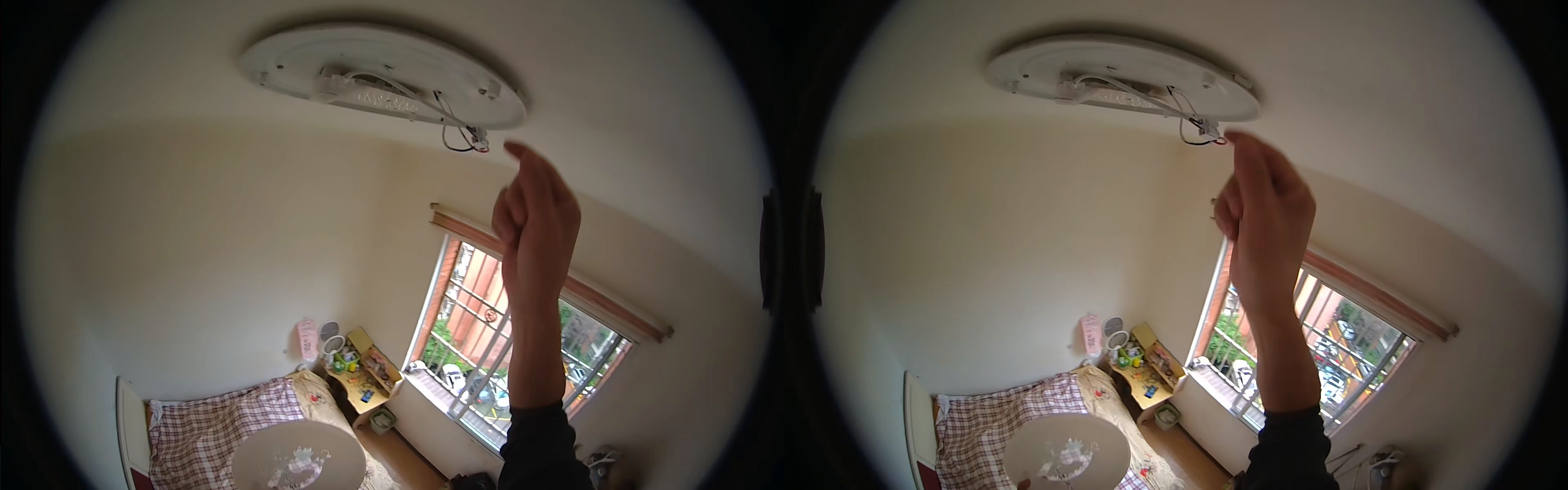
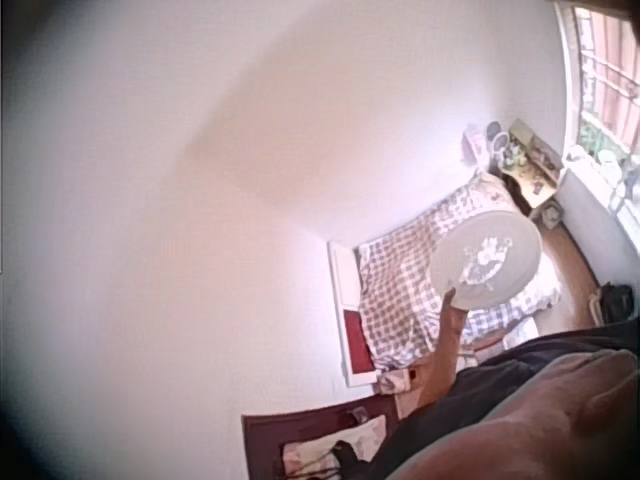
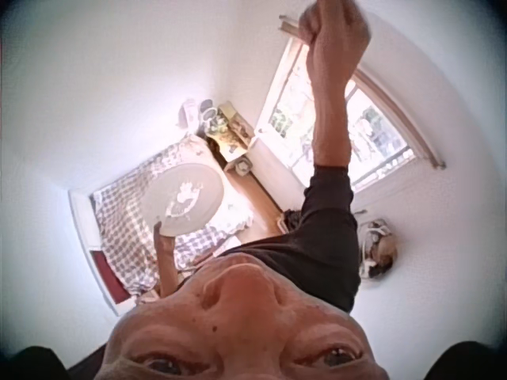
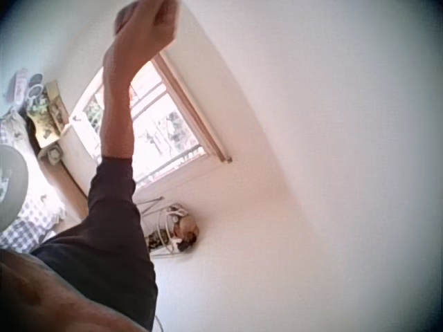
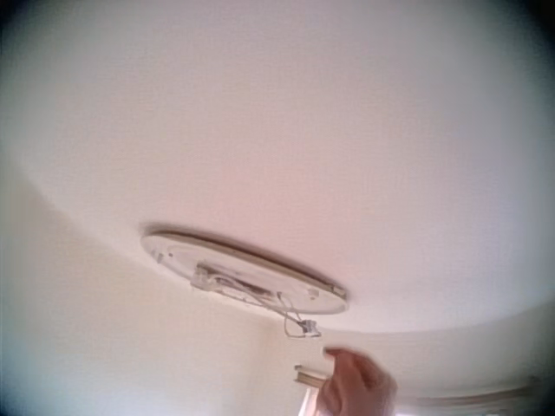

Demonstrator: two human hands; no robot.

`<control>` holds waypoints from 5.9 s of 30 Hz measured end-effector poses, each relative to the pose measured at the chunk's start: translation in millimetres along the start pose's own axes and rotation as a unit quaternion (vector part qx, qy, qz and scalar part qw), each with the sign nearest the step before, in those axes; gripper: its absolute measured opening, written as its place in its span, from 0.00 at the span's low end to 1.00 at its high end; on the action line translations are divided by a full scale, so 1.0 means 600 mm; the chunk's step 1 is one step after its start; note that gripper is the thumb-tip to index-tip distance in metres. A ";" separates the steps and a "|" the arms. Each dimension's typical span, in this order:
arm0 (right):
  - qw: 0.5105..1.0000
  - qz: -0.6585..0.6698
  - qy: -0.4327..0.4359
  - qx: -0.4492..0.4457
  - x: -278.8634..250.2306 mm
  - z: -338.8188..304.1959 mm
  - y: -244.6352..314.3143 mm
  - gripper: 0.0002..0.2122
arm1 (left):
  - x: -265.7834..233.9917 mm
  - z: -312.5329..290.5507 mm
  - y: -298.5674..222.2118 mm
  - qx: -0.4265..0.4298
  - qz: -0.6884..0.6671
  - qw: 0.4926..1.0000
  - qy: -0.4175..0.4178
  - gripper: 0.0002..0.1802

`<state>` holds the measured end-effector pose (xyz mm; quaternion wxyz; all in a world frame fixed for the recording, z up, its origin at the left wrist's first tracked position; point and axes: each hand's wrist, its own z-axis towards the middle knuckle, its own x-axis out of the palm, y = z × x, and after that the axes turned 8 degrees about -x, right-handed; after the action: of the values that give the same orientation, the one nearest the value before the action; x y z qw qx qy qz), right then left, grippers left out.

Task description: The person installs a ceiling light fixture by connecting wires and attaching the cover. They repeatedly remove and reattach the cover to check alignment and fit, then secure it to the ceiling mount.

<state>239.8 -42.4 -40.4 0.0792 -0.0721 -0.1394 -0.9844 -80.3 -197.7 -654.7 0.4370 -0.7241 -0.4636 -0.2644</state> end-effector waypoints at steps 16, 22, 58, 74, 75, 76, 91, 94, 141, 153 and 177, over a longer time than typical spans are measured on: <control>0.993 0.020 0.008 0.115 0.067 0.054 0.015 0.13 | -0.124 -0.025 0.077 -0.142 -0.051 0.988 -0.030 0.35; 0.990 0.044 0.060 0.116 0.063 0.064 0.020 0.14 | -0.143 0.003 0.097 -0.136 -0.074 0.988 -0.018 0.33; 0.979 0.154 0.065 0.115 0.058 0.095 0.013 0.09 | -0.179 -0.011 0.117 -0.132 -0.097 0.987 0.008 0.35; 0.997 -0.060 0.012 0.052 0.070 0.087 0.009 0.10 | -0.128 -0.049 0.067 -0.112 -0.080 0.990 0.023 0.33; 0.997 -0.004 0.045 0.068 0.066 0.089 0.010 0.10 | -0.130 -0.045 0.066 -0.110 -0.074 0.991 0.027 0.33; 0.993 0.055 0.051 0.091 0.061 0.091 0.011 0.10 | -0.133 -0.043 0.066 -0.108 -0.070 0.991 0.031 0.33; 0.975 0.153 0.079 0.140 0.049 0.080 0.011 0.12 | -0.229 0.002 0.107 -0.079 -0.168 0.982 -0.025 0.36; 0.976 0.144 0.088 0.138 0.048 0.083 0.010 0.12 | -0.239 0.008 0.113 -0.077 -0.166 0.983 -0.017 0.36; 0.983 0.111 0.050 0.137 0.410 0.105 -0.233 0.06 | -0.262 -0.079 0.091 0.005 -0.217 0.976 -0.030 0.32; 0.992 0.046 0.083 0.084 0.407 0.094 -0.227 0.07 | -0.250 -0.091 0.088 0.020 -0.166 0.982 -0.087 0.32; 0.985 0.023 -0.076 0.156 0.064 0.090 -0.377 0.07 | -0.196 -0.136 0.084 0.082 -0.130 0.986 -0.068 0.33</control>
<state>168.9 182.4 -42.2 0.1010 -0.1370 -0.2954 -0.9401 -83.3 -330.4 -727.9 0.4245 -0.6358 -0.6024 -0.2296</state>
